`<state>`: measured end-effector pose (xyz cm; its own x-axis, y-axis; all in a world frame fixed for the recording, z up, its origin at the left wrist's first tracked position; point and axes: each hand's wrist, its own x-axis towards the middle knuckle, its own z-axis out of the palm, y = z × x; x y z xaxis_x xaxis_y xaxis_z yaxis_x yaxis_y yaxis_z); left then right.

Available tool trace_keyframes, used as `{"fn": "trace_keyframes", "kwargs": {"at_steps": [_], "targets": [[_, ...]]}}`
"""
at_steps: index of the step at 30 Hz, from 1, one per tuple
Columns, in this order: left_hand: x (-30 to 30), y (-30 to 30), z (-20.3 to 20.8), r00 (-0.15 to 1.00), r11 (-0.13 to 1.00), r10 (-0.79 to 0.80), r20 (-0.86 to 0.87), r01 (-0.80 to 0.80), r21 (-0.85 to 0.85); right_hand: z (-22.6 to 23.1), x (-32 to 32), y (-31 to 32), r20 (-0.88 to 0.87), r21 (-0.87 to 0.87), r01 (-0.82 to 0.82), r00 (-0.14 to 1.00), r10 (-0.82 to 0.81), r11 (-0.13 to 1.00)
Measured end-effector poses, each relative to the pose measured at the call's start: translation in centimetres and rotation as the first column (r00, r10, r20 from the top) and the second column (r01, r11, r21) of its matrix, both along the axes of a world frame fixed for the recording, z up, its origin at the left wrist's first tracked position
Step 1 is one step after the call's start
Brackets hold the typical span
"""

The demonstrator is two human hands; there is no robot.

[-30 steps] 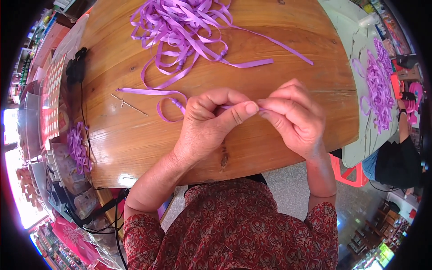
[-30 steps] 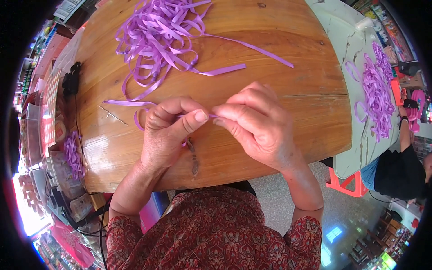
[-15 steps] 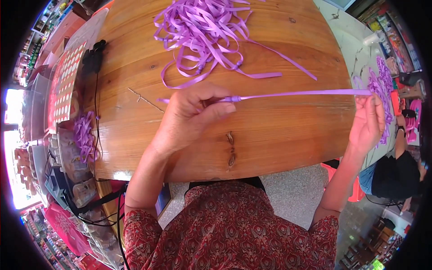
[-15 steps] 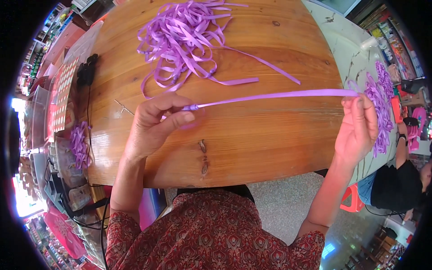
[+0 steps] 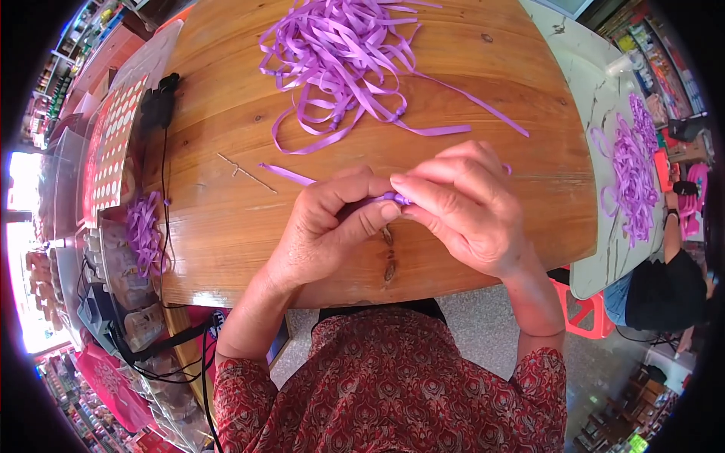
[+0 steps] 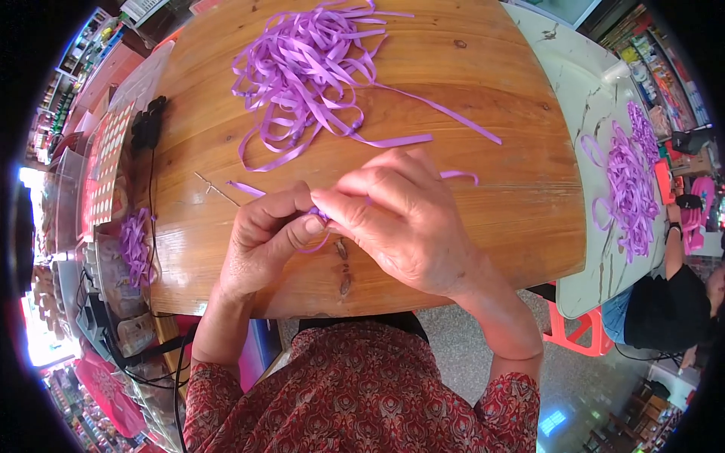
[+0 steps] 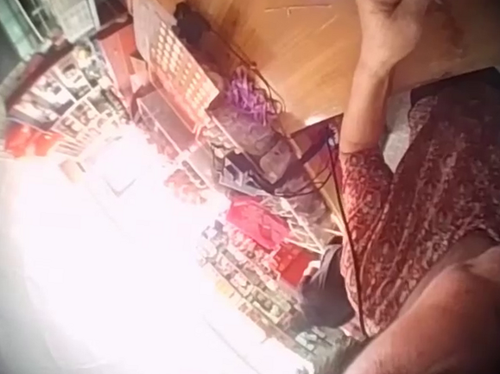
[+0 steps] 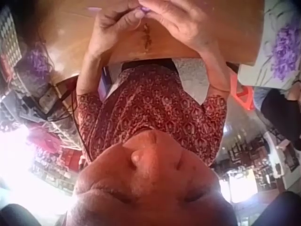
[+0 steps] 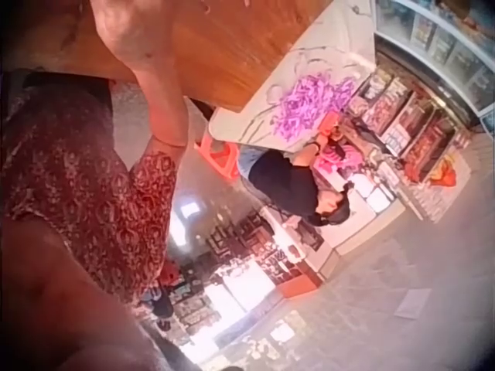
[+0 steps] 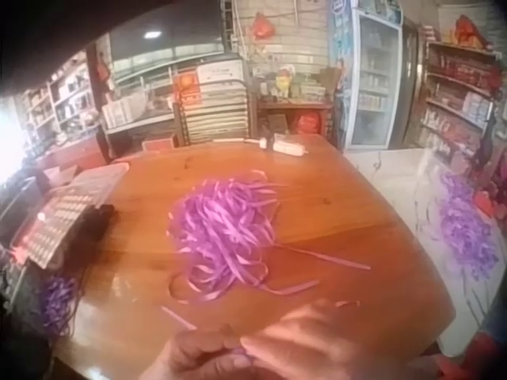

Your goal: The person picks up a purple ribbon from a pile on a table and ties a series of knots along its length by hand. They pull the ribbon taut after each knot and then set the finished ribbon aside.

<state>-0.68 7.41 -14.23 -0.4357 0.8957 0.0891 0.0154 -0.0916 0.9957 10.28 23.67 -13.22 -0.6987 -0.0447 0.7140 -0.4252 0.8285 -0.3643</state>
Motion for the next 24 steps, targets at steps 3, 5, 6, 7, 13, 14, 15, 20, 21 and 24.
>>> {"fn": "trace_keyframes", "kwargs": {"at_steps": [3, 5, 6, 7, 13, 14, 15, 20, 21, 24], "targets": [[-0.1, -0.2, -0.1, 0.996, 1.0, 0.015, 0.087, -0.016, 0.018, -0.1, 0.4, -0.2, 0.008, -0.008, -0.011, 1.0, 0.011, 1.0], [-0.3, -0.5, -0.3, 0.998, 0.999, 0.045, 0.042, -0.045, 0.006, 0.0, 0.3, -0.4, 0.026, -0.027, -0.015, 1.0, 0.016, 1.0], [-0.4, -0.6, -0.2, 0.998, 0.999, 0.048, 0.04, -0.049, 0.009, 0.1, 0.3, -0.4, 0.042, -0.047, -0.017, 0.999, 0.019, 0.999], [-0.4, -0.7, -0.1, 0.999, 0.998, 0.053, -0.003, -0.053, -0.015, 0.3, 0.5, -0.4, 0.04, -0.043, -0.021, 0.999, 0.023, 0.999], [-3.4, -3.7, 0.1, 0.939, 0.983, 0.181, -0.291, -0.166, 0.076, 0.2, 4.0, 2.8, 0.119, -0.589, 0.092, 0.993, -0.026, 0.803], [-4.0, -4.2, 0.1, 0.915, 0.97, 0.243, -0.322, -0.224, 0.097, -0.3, 5.3, 4.3, 0.1, -0.691, 0.127, 0.992, -0.08, 0.711], [-4.6, -4.8, 0.4, 0.913, 0.97, 0.242, -0.329, -0.22, 0.104, -0.3, 6.4, 5.6, 0.07, -0.767, 0.135, 0.989, -0.127, 0.627], [-7.0, -7.7, 0.3, 0.836, 0.893, 0.427, -0.344, -0.45, 0.015, -1.2, 11.1, 11.2, -0.011, -0.93, 0.069, 0.976, -0.216, 0.36], [-7.4, -8.2, 0.2, 0.834, 0.892, 0.431, -0.345, -0.453, 0.019, -1.7, 12.0, 12.5, -0.058, -0.965, 0.011, 0.965, -0.255, 0.263], [-8.8, -10.1, -0.4, 0.811, 0.84, 0.529, -0.251, -0.542, 0.019, -2.1, 14.8, 15.3, -0.088, -0.994, -0.059, 0.927, -0.364, 0.09]]}}
